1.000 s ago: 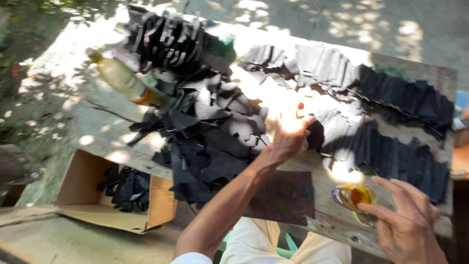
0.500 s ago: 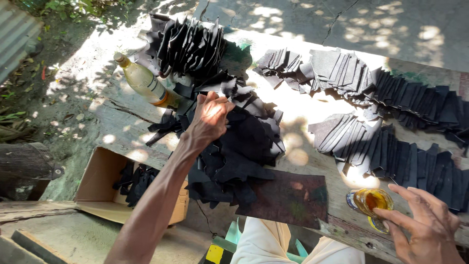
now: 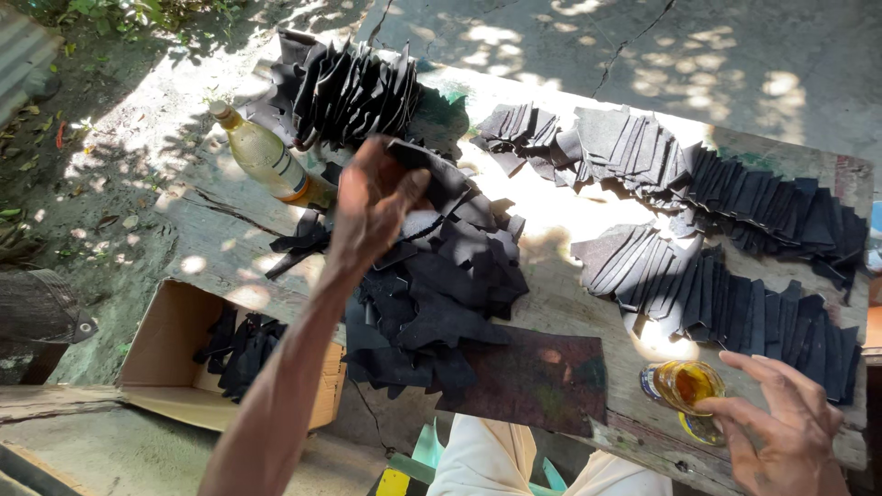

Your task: The person applies adhesive to the edges of small black leather cutouts using a small brush, picking them up from a pile and placing them into organized stacks.

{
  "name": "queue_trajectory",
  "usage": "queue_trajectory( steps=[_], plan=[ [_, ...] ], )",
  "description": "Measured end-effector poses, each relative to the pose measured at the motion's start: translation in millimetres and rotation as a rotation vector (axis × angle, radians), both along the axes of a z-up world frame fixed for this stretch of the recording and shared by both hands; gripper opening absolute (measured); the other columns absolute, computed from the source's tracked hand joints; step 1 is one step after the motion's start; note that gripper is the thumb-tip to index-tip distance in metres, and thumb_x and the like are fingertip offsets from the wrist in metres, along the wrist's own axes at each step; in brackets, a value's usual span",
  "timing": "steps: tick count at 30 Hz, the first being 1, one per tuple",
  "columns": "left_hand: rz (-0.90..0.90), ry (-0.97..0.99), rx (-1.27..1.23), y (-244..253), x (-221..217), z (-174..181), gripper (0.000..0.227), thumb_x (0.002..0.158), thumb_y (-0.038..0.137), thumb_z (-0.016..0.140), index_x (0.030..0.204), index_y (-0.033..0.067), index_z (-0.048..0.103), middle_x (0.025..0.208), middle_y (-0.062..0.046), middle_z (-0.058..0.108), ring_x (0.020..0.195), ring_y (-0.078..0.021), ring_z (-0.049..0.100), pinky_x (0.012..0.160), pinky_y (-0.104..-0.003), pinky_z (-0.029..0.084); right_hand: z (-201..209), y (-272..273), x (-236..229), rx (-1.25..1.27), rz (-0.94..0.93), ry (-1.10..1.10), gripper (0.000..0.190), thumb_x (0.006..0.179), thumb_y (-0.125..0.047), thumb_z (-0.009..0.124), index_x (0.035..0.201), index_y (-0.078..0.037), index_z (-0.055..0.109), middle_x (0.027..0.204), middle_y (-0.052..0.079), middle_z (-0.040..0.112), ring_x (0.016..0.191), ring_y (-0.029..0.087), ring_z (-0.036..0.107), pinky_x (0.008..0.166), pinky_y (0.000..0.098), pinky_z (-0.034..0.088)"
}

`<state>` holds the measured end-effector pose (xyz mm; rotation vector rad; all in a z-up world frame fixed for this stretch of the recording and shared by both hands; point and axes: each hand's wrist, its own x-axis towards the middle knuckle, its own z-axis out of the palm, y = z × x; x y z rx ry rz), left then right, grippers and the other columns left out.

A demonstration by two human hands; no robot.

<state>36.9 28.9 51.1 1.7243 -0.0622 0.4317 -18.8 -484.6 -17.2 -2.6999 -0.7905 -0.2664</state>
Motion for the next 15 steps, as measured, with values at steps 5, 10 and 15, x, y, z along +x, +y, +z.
queue_trajectory(
  steps=[5, 10, 15],
  plan=[
    [-0.203, 0.249, -0.818, -106.8, -55.1, -28.4, 0.046, 0.091, 0.012, 0.077, 0.129, -0.0017, 0.053, 0.068, -0.004, 0.059, 0.062, -0.0184, 0.068, 0.055, -0.029, 0.054, 59.3, 47.5, -37.4, 0.887, -0.097, 0.31, 0.049, 0.091, 0.0, 0.059, 0.138, -0.01, 0.056, 0.144, 0.015, 0.059, 0.131, 0.02, 0.059, 0.117, 0.0404, 0.042],
    [-0.358, 0.416, -1.13, -188.3, -85.6, -33.7, 0.037, 0.092, 0.005, 0.071, 0.123, -0.0045, 0.055, 0.072, -0.007, 0.066, 0.063, -0.0181, 0.068, 0.057, -0.027, 0.053, 62.3, 115.2, -53.7, 1.455, -0.15, 0.846, 0.075, 0.09, -0.009, 0.06, 0.159, -0.009, 0.029, 0.135, 0.024, 0.063, 0.123, 0.026, 0.062, 0.106, 0.041, 0.044],
    [-0.339, 0.37, -1.021, -203.5, -90.1, -36.3, 0.031, 0.09, 0.006, 0.077, 0.113, -0.0003, 0.057, 0.072, -0.004, 0.067, 0.061, -0.014, 0.066, 0.055, -0.026, 0.051, 57.8, 119.7, -52.6, 1.645, -0.172, 1.172, 0.081, 0.088, -0.011, 0.068, 0.161, -0.006, 0.032, 0.112, 0.019, 0.067, 0.109, 0.027, 0.063, 0.102, 0.044, 0.045]
  ],
)
